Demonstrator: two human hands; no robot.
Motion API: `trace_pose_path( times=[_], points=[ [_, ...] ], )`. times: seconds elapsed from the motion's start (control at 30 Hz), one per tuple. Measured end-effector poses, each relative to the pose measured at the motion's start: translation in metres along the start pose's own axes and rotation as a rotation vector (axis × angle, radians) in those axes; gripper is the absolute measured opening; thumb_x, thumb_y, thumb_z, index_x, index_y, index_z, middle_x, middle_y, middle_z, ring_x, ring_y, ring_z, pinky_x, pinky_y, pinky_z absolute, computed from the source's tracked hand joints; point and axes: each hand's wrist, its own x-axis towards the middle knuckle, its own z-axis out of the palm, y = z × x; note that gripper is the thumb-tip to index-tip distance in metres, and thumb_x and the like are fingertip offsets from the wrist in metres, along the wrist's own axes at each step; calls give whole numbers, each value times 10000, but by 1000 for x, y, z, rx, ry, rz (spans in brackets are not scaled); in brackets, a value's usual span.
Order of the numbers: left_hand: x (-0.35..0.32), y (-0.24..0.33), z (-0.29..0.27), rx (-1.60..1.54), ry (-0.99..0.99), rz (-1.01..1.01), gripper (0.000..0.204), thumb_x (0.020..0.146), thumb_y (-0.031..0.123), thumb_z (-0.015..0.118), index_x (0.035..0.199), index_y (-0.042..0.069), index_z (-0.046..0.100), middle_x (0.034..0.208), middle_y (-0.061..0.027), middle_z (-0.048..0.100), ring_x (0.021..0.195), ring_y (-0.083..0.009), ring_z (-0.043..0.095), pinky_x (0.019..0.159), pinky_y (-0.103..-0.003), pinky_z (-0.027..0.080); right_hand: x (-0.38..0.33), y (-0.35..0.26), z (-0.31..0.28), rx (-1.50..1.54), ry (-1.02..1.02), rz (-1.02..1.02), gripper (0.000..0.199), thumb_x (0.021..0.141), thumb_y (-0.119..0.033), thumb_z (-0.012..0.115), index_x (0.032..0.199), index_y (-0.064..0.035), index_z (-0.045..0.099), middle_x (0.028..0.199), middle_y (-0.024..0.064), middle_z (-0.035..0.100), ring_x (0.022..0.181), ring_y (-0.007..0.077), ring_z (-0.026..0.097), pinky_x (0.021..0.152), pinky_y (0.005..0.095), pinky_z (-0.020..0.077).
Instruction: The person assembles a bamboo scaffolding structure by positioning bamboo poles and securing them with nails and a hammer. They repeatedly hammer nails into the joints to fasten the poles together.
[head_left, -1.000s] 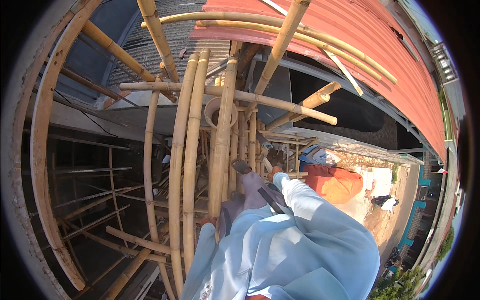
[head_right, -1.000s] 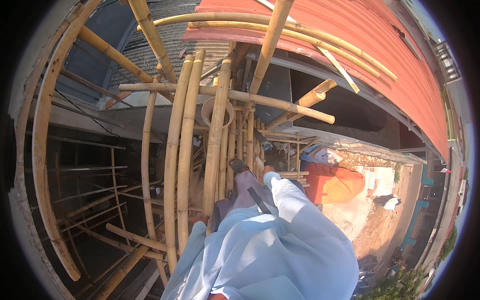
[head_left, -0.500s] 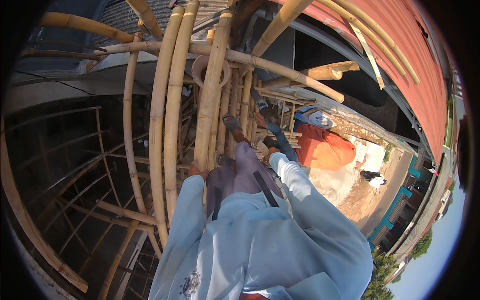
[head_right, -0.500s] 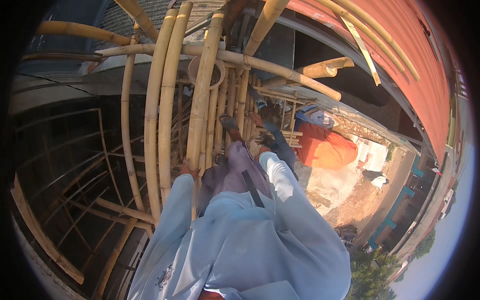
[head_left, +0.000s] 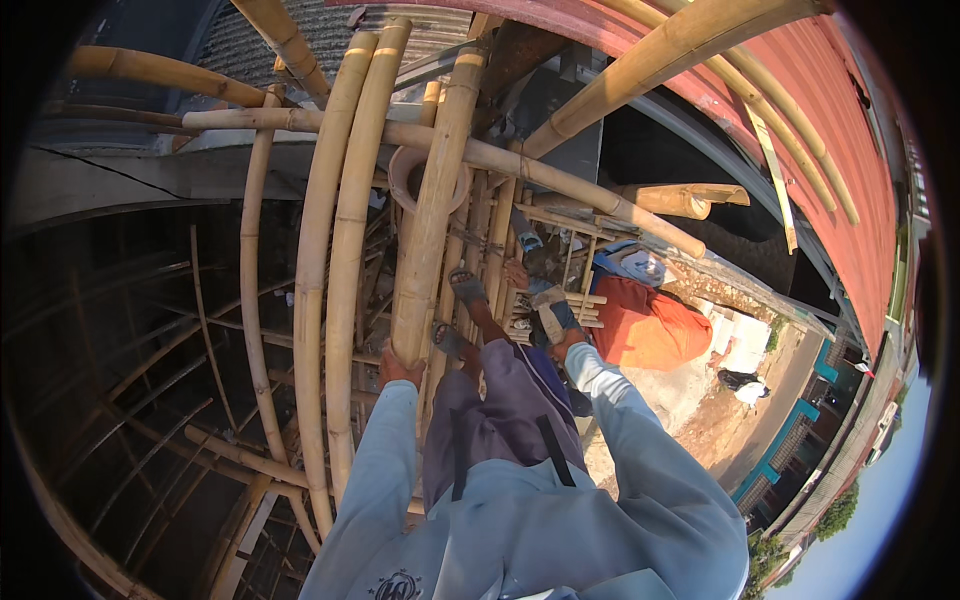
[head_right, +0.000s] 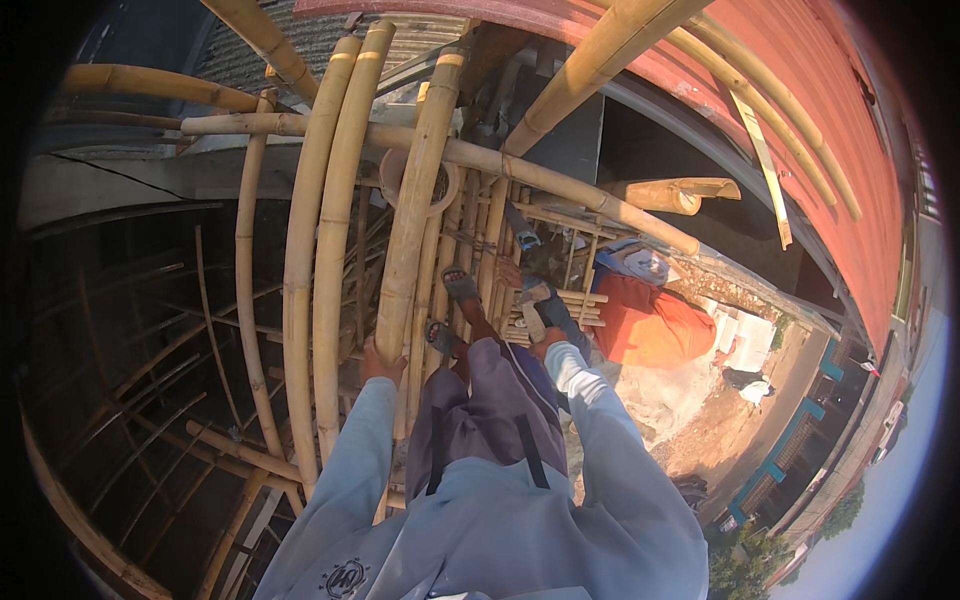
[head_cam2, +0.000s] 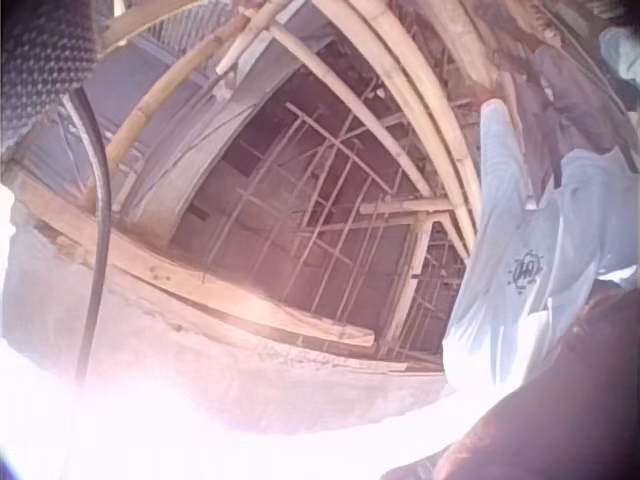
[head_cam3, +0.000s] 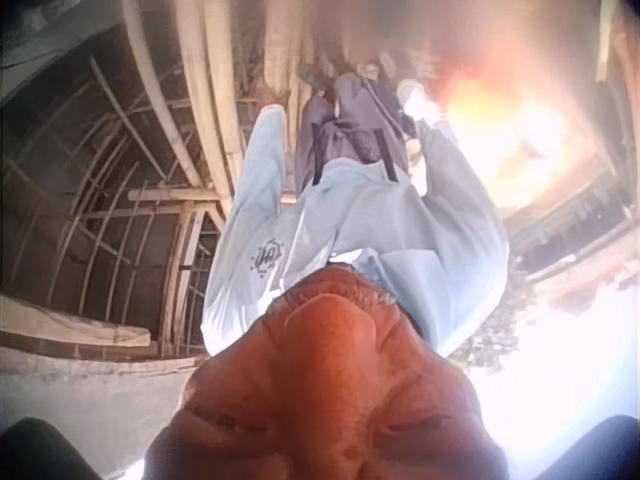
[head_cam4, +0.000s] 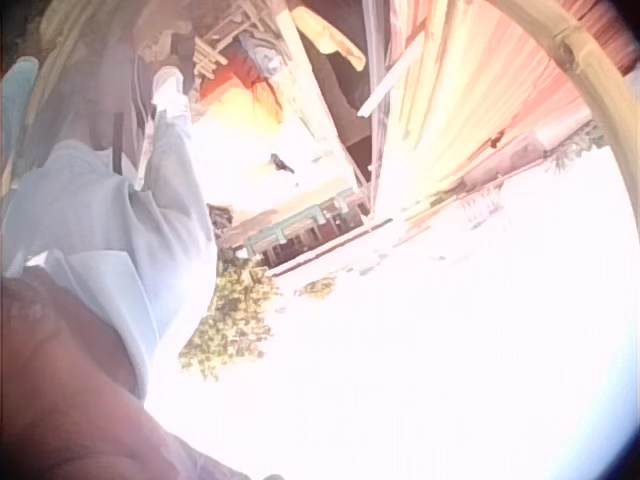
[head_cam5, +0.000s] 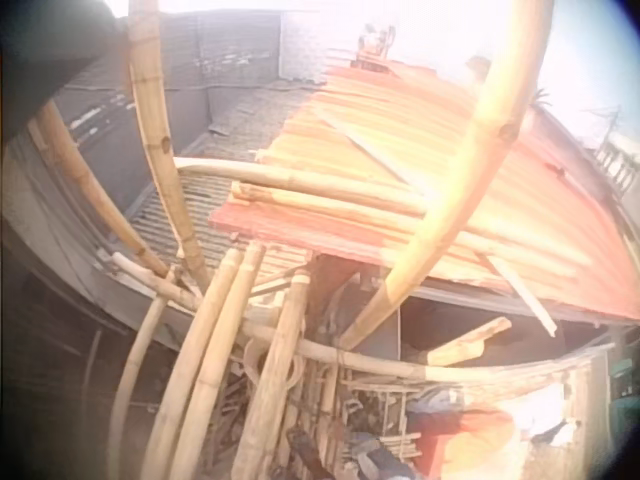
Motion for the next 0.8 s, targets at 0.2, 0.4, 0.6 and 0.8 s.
trace_pose_path(
  times=[0.2, 0.4, 0.6, 0.8],
  points=[
    [21, 49, -4, 16, 51, -69, 896, 723, 351, 886, 1449, 80, 438, 1342, -216, 626, 1257, -372, 611, 1078, -450, 471, 102, -64, 51, 208, 43, -52, 581, 731, -250, 838, 1191, 64, 675, 1039, 239, 740, 916, 342, 738, 811, 450, 592],
    [40, 57, -1, 146, -18, -214, 861, 691, 405, 848, 1396, 82, 472, 1256, -234, 677, 1197, -414, 636, 1049, -492, 484, 246, -100, 93, -36, -264, -245, 587, 804, -263, 834, 1197, 137, 657, 1056, 257, 733, 941, 347, 715, 798, 488, 566],
    [37, 52, 5, 128, 48, -173, 826, 680, 385, 814, 1385, 97, 492, 1222, -232, 686, 1171, -438, 640, 1023, -524, 491, 262, -134, 114, 532, 39, 34, 468, 824, -202, 815, 1195, 57, 696, 1100, 226, 732, 933, 263, 717, 797, 419, 564],
    [39, 54, 7, 160, 56, -189, 810, 672, 416, 815, 1337, 67, 511, 1194, -243, 690, 1158, -451, 637, 1020, -517, 490, 232, -210, 69, 438, -196, -437, 498, 783, -182, 818, 1180, 63, 644, 989, 212, 701, 827, 266, 704, 707, 409, 548]
  ],
)
